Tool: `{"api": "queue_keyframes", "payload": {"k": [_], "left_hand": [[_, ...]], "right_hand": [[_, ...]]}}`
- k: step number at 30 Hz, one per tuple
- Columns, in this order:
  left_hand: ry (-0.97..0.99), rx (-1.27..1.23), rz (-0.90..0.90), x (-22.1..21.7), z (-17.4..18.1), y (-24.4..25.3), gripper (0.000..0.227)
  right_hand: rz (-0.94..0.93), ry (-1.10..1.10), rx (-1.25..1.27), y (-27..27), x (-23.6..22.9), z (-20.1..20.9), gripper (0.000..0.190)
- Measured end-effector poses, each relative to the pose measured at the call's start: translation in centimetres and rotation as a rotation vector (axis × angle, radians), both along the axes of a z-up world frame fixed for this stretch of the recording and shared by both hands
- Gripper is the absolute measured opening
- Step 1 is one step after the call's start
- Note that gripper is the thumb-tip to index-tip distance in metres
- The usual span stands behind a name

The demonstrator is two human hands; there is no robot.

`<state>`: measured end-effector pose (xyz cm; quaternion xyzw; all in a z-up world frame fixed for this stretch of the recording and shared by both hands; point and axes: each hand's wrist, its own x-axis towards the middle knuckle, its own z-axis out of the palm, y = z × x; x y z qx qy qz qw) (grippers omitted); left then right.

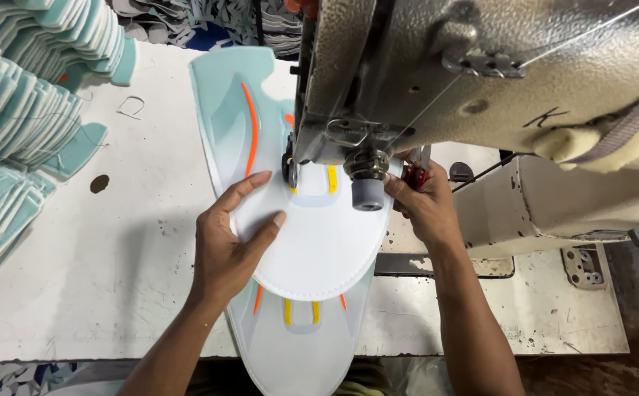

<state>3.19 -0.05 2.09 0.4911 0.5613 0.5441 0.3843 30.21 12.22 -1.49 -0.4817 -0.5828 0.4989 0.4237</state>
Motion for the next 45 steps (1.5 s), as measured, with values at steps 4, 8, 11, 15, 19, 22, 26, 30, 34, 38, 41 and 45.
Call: {"api": "queue_keyframes", "payload": {"k": [4,8,11,15,19,22,26,30,34,38,41,45], "left_hand": [[-0.02,-0.037,-0.026,-1.0,-0.3,1.6,0.056],[0.113,0.026,-0.135,-2.8,-0.1,3.8,0.055],[0.202,0.023,-0.23,-4.7,0.2,6.0,0.055],[0.172,0.027,-0.388,-6.3,0.4,9.3,0.065],[0.138,-0.074,-0.199,-5.6,1.1,6.0,0.087],[0.0,0.026,0.115,-2.6,-1.7,0.3,0.103],[-0.152,0.266,0.103,3.0,-5.7,-4.9,0.088],[0.033,0.125,0.127,5.6,-4.6,-3.7,0.071],[0.007,0.169,0.171,4.3,-3.0,-2.7,0.06],[0.103,0.15,0.059,2.4,-2.3,-2.3,0.057],[0.184,0.184,0.006,1.2,-0.9,-1.5,0.055],[0.184,0.026,-0.098,-0.7,0.0,0.0,0.054]], "right_hand": [[-0.003,0.041,-0.021,0.3,0.5,-1.4,0.026],[-0.003,0.044,0.025,-2.2,-0.3,0.0,0.028],[0.026,0.078,0.057,-4.8,-0.3,-1.1,0.032],[0.002,-0.037,0.077,-9.7,-0.7,-3.8,0.034],[0.023,0.109,0.122,-13.9,-3.8,-4.3,0.038],[-0.017,0.211,0.19,-15.1,-5.6,-5.2,0.037],[-0.053,0.351,0.093,-16.4,-7.1,-6.3,0.039],[0.026,0.264,0.002,-17.4,-7.6,-3.6,0.042],[0.413,-0.044,0.11,-18.2,-0.3,-2.3,0.032],[-0.02,-0.295,0.611,-10.8,2.7,2.0,0.013],[-0.124,-0.587,0.791,-3.2,1.8,6.2,0.012],[0.038,-0.816,0.852,4.7,2.1,5.1,0.022]]}}
